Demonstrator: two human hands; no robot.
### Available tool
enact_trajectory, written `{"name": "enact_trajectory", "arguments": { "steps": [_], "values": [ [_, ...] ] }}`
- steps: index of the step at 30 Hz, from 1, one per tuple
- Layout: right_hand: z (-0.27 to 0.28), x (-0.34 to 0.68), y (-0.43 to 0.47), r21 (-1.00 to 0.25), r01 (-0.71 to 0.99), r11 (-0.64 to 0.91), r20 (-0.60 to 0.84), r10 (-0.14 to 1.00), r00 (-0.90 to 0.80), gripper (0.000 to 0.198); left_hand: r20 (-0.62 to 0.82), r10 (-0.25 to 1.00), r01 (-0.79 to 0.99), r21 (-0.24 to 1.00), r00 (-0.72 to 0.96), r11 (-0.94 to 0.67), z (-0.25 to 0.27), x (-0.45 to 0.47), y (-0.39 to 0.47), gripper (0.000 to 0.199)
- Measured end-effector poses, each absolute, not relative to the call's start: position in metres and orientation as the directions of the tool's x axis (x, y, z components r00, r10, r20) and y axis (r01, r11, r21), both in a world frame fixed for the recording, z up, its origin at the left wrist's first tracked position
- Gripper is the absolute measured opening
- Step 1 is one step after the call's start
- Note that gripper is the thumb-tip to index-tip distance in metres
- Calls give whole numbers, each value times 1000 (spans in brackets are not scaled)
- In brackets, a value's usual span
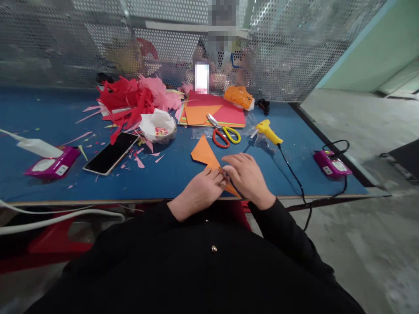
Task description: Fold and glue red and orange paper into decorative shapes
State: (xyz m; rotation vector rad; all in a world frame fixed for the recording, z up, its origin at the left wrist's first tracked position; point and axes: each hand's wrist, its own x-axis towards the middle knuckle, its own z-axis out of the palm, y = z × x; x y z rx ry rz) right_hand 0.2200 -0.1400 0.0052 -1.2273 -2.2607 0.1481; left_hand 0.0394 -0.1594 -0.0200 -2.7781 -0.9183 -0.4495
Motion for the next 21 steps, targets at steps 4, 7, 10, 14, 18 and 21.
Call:
{"name": "enact_trajectory", "arguments": {
  "steps": [4,7,10,14,18,21],
  "values": [
    [-7,246,-127,-409,743,529,485,816,-314,29,510,511,593,1,692,-805,-11,13,-163,33],
    [-15,241,-123,-391,726,566,478,799,-365,38,664,569,541,284,485,-792,-7,-8,-168,41],
    [-17,222,-116,-325,663,675,486,720,-496,52,673,672,442,523,309,-728,-1,-23,-173,40],
    [-13,198,-100,-294,566,770,501,629,-595,34,578,806,275,760,129,-589,6,-34,-176,24],
    [-6,190,-89,-486,465,740,468,670,-577,15,300,929,20,953,-217,-304,3,-38,-170,14],
    [1,191,-89,-585,452,673,439,732,-522,20,170,911,-129,964,-374,-233,-1,-40,-160,22]
  ]
}}
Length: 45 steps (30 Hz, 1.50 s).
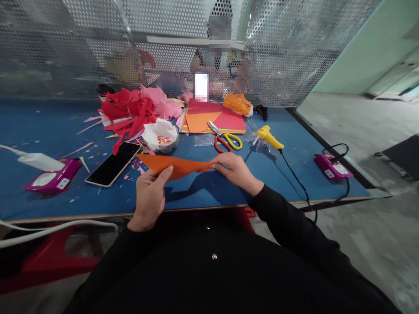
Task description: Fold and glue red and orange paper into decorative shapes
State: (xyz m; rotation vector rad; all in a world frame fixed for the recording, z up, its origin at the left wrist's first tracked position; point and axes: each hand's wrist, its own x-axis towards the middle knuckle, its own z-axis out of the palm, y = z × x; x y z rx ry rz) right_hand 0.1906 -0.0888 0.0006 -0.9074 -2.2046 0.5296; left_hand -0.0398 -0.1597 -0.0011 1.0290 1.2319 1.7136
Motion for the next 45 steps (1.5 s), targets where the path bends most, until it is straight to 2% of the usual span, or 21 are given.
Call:
{"name": "enact_trajectory", "arguments": {
  "steps": [5,10,12,14,16,18,20,21,22,23,26,29,31,34,45],
  "values": [
    [16,197,-91,-662,460,591,376,794,-478,26,-10,925,-264,960,-379,-98,1,-41,-147,33],
    [27,210,-83,-742,486,462,185,838,-514,25,-65,947,-260,965,-313,-19,3,-43,-144,35],
    [29,214,-82,-696,523,493,232,843,-485,23,-60,948,-238,971,-314,-17,1,-45,-141,35],
    [30,217,-84,-560,594,577,390,817,-425,23,-22,938,-192,980,-345,-48,-3,-47,-138,37],
    [29,219,-90,-339,685,645,560,723,-404,25,125,893,-43,986,-432,-159,-8,-50,-138,41],
    [25,220,-100,-133,724,677,646,613,-455,25,384,762,233,923,-521,-306,-13,-50,-143,41],
    [16,220,-111,17,710,704,652,531,-541,23,607,595,486,790,-527,-374,-17,-50,-154,37],
    [10,220,-116,72,695,715,639,502,-583,22,645,557,530,758,-524,-380,-19,-49,-161,35],
    [4,221,-122,113,681,723,620,484,-617,23,700,551,595,699,-455,-397,-20,-47,-167,33],
    [-2,221,-127,137,671,729,599,478,-642,23,800,493,708,565,-343,-424,-20,-46,-173,32],
    [-17,224,-139,120,662,740,547,507,-666,24,816,577,791,331,33,-515,-19,-40,-180,27],
    [-23,228,-145,71,686,724,520,560,-644,23,638,656,790,120,402,-601,-17,-35,-173,28],
    [-23,230,-145,44,695,717,495,589,-639,21,515,675,767,52,528,-639,-16,-32,-166,29],
    [-23,230,-143,18,691,722,464,606,-646,21,433,677,737,42,595,-675,-16,-28,-156,26],
    [-24,227,-140,-64,755,653,436,699,-567,22,452,672,725,78,586,-684,-18,-22,-145,26]
  ]
}}
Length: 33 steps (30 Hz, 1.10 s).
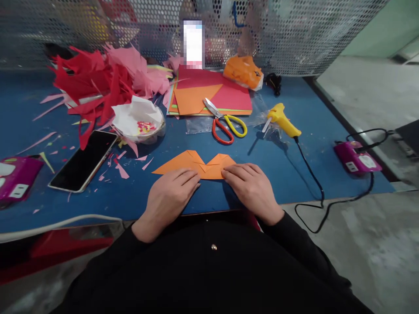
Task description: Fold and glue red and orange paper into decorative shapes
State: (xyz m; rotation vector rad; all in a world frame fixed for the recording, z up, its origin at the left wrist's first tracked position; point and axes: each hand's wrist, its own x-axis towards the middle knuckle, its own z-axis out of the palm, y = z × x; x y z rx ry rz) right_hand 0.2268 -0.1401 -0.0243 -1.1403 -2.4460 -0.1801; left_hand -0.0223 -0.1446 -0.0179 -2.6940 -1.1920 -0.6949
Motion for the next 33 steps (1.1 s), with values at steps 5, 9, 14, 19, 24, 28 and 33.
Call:
{"name": "enact_trajectory", "arguments": {
  "steps": [5,9,14,19,24,28,33],
  "values": [
    [-24,240,-148,-87,798,597,457,736,-500,23,510,625,710,38,592,-704,-17,-24,-142,21],
    [-27,240,-149,-112,813,571,471,751,-463,22,521,628,701,77,578,-709,-16,-25,-139,19],
    [-28,238,-150,-137,819,557,458,769,-446,24,513,628,680,113,585,-725,-17,-29,-138,19],
    [-26,236,-150,-110,831,545,471,765,-439,21,499,704,718,210,505,-664,-18,-34,-140,24],
    [-22,236,-151,-22,831,556,462,743,-485,20,404,860,909,137,311,-393,-18,-45,-147,52],
    [-18,232,-152,33,836,547,465,732,-497,18,320,886,922,81,336,-379,-21,-51,-154,61],
    [-16,214,-150,51,814,579,482,699,-528,18,369,844,900,44,389,-433,-22,-52,-164,56]
  ]
}}
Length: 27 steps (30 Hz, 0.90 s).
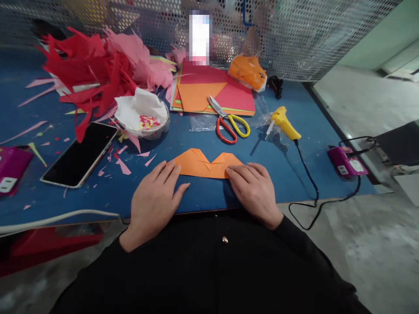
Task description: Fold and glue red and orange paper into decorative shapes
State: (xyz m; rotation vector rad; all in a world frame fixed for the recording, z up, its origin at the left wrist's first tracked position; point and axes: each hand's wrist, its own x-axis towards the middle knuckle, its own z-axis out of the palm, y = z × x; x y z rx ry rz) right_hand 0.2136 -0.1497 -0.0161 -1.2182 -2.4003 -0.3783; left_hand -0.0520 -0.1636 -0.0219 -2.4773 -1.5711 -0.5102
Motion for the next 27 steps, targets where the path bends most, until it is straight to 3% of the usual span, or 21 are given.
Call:
{"name": "enact_trajectory", "arguments": {
  "steps": [6,12,15,21,27],
  "values": [
    [-19,190,-136,97,753,651,505,620,-601,20,431,794,866,53,429,-497,-17,-54,-173,44],
    [-24,192,-138,-3,714,700,559,593,-579,17,533,692,801,45,486,-597,-6,-40,-166,23],
    [-25,196,-141,-44,705,708,546,608,-577,15,533,641,747,24,553,-665,-8,-29,-156,14],
    [-21,206,-148,-114,721,683,492,670,-556,13,504,601,699,-9,620,-715,-15,-23,-149,17],
    [-20,256,-158,-85,824,560,494,742,-453,14,556,564,682,-8,611,-731,-15,-24,-148,11]
  ]
}}
